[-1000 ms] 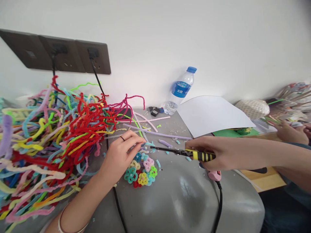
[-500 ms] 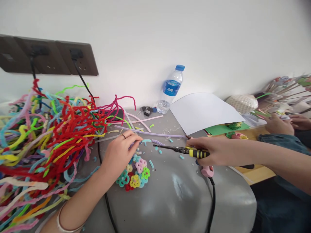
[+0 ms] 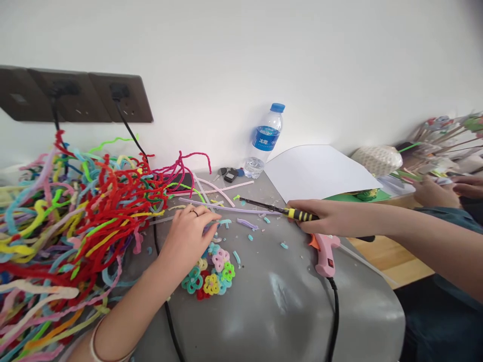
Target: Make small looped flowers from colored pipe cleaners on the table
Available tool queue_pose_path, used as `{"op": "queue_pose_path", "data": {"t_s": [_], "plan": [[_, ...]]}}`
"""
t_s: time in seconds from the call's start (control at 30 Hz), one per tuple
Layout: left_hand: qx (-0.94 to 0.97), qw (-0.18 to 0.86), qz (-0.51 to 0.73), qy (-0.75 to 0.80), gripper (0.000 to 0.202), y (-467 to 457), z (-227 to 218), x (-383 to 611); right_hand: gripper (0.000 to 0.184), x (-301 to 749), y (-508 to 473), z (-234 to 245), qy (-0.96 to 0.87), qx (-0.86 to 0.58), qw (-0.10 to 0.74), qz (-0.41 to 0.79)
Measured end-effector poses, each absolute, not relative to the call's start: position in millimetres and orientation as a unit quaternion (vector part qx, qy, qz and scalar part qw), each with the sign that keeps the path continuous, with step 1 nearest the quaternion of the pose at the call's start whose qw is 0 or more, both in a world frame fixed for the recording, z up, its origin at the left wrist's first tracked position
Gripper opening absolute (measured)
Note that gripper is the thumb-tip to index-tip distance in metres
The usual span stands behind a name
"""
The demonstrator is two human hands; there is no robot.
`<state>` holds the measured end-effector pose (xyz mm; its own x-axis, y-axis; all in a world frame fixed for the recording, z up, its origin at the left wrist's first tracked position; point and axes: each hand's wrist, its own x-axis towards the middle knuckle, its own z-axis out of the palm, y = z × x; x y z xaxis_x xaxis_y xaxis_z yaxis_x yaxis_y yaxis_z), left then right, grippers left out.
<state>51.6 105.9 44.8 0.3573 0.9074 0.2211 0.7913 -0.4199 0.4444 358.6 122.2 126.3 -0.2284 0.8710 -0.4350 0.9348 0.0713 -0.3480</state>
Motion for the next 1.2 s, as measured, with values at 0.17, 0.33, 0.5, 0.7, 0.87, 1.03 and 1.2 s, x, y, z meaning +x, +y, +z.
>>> {"op": "queue_pose_path", "data": {"t_s": [0.17, 0.33, 0.5, 0.7, 0.87, 1.03, 1.2], "plan": [[0.751, 0.225, 0.309, 0.539, 0.015, 113, 64, 67, 0.057, 358, 109, 131, 0.709, 0.625, 0.074, -0.316], [0.648, 0.467, 0.367, 0.476, 0.025, 121, 71, 76, 0.042, 350, 92, 128, 0.716, 0.617, -0.001, -0.326], [0.582, 0.540, 0.387, 0.469, 0.024, 121, 71, 81, 0.029, 340, 82, 124, 0.708, 0.607, -0.048, -0.358], [0.573, 0.541, 0.405, 0.464, 0.017, 119, 74, 79, 0.031, 335, 78, 119, 0.644, 0.602, -0.065, -0.467], [0.608, 0.516, 0.394, 0.457, 0.013, 115, 72, 62, 0.034, 334, 79, 117, 0.593, 0.582, -0.059, -0.553], [0.649, 0.464, 0.368, 0.478, 0.016, 108, 66, 50, 0.054, 322, 76, 106, 0.467, 0.543, -0.180, -0.674], [0.664, 0.462, 0.342, 0.479, 0.016, 102, 65, 51, 0.046, 306, 73, 93, 0.397, 0.494, -0.230, -0.738]]}}
